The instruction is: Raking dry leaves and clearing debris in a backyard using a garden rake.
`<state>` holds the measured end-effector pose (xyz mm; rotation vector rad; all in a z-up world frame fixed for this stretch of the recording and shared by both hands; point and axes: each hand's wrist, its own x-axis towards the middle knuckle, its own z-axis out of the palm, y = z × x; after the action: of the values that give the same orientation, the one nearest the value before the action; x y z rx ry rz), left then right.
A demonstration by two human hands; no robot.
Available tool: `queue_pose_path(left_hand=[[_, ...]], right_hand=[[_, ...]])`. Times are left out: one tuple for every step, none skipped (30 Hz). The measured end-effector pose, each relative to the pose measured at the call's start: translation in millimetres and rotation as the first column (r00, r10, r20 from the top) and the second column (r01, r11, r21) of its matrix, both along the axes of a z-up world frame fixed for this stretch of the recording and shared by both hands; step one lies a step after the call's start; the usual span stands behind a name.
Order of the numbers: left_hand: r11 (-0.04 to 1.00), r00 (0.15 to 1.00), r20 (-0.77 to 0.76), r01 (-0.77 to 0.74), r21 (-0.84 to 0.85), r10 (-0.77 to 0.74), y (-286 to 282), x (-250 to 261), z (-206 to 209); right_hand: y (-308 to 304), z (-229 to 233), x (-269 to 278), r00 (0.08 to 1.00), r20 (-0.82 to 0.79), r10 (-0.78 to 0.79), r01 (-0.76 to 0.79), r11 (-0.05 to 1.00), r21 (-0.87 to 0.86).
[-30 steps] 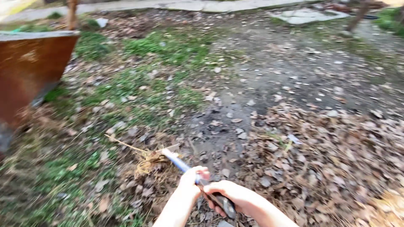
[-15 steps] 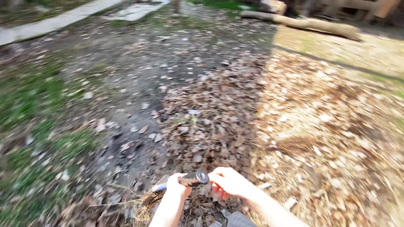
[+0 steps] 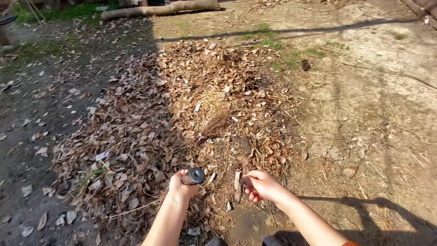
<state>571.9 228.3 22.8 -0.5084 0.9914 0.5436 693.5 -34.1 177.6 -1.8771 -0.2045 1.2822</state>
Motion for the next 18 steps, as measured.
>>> queue_pose_path(left_hand=[[1.000, 1.000, 0.005, 0.028, -0.001, -0.028, -16.9, 23.9, 15.1], [0.999, 0.996, -0.080, 0.044, -0.016, -0.045, -34.6, 49.0, 30.7], [0.997, 0.986, -0.154, 0.063, -0.033, -0.068, -55.2, 81.1, 47.5], [0.995, 0.985, -0.139, 0.095, -0.036, -0.099, -57.7, 103.5, 39.7], [0.994, 0.986, -0.144, 0.077, -0.072, -0.087, -61.5, 131.3, 28.7], [0.992, 0.986, -0.150, 0.060, -0.108, -0.076, -65.1, 159.6, 17.1], [0.991, 0.987, -0.130, 0.081, -0.104, -0.094, -69.7, 188.4, 11.1], [0.989, 0.992, -0.094, 0.071, -0.132, -0.083, -74.7, 218.1, 5.5], [0.982, 0.994, -0.076, 0.068, -0.175, -0.083, -85.2, 245.0, -2.9], [0.978, 0.991, -0.072, 0.097, -0.184, -0.112, -102.1, 270.6, 5.4], [0.982, 0.988, -0.091, 0.113, -0.153, -0.128, -113.1, 291.1, 14.2], [0.984, 0.983, -0.110, 0.131, -0.122, -0.144, -122.5, 309.9, 22.3], [0.982, 0.982, -0.106, 0.142, -0.123, -0.155, -128.8, 330.1, 22.8], [0.974, 0.977, -0.111, 0.165, -0.157, -0.184, -133.9, 350.0, 22.5], [0.964, 0.971, -0.114, 0.186, -0.189, -0.210, -137.5, 368.4, 20.4], [0.962, 0.970, -0.109, 0.196, -0.189, -0.219, -137.9, 391.9, 4.2], [0.953, 0.955, -0.043, 0.288, -0.091, -0.292, -134.3, 413.0, -9.3], [0.930, 0.930, 0.015, 0.367, 0.013, -0.367, -129.7, 434.0, -23.1]], right_hand=[[-18.8, -2.9, 21.0, 1.000, 0.005, -0.028, 0.028, 1.000, -0.001], [-38.5, -5.3, 43.3, 0.998, -0.022, -0.057, 0.057, 0.998, 0.009], [-61.3, -4.5, 70.9, 0.995, -0.039, -0.089, 0.090, 0.996, 0.016], [-76.0, -11.2, 92.7, 0.992, -0.024, -0.120, 0.120, 0.993, 0.014], [-91.0, -17.2, 119.5, 0.989, -0.024, -0.146, 0.147, 0.989, 0.002], [-105.9, -23.2, 146.1, 0.985, -0.023, -0.173, 0.173, 0.985, -0.010], [-121.0, -22.7, 173.7, 0.981, -0.004, -0.192, 0.192, 0.981, -0.003], [-136.6, -21.7, 201.7, 0.985, 0.044, -0.164, 0.165, 0.986, -0.013], [-157.3, -21.4, 225.4, 0.987, 0.075, -0.145, 0.148, 0.988, -0.039], [-178.0, -23.6, 251.1, 0.982, 0.080, -0.172, 0.176, 0.983, -0.048], [-192.6, -26.3, 275.4, 0.972, 0.052, -0.228, 0.230, 0.973, -0.035], [-205.9, -29.5, 298.0, 0.959, 0.025, -0.283, 0.284, 0.959, -0.022], [-216.6, -37.1, 322.5, 0.955, 0.029, -0.294, 0.295, 0.955, -0.022], [-226.3, -45.5, 346.6, 0.952, 0.041, -0.303, 0.305, 0.952, -0.041], [-234.6, -55.9, 369.9, 0.949, 0.054, -0.310, 0.313, 0.948, -0.058], [-241.1, -62.0, 389.8, 0.946, 0.058, -0.319, 0.322, 0.945, -0.057], [-243.7, -66.9, 408.6, 0.940, 0.025, -0.340, 0.341, 0.940, -0.029], [-245.1, -72.1, 427.2, 0.933, -0.008, -0.360, 0.360, 0.933, -0.002]])
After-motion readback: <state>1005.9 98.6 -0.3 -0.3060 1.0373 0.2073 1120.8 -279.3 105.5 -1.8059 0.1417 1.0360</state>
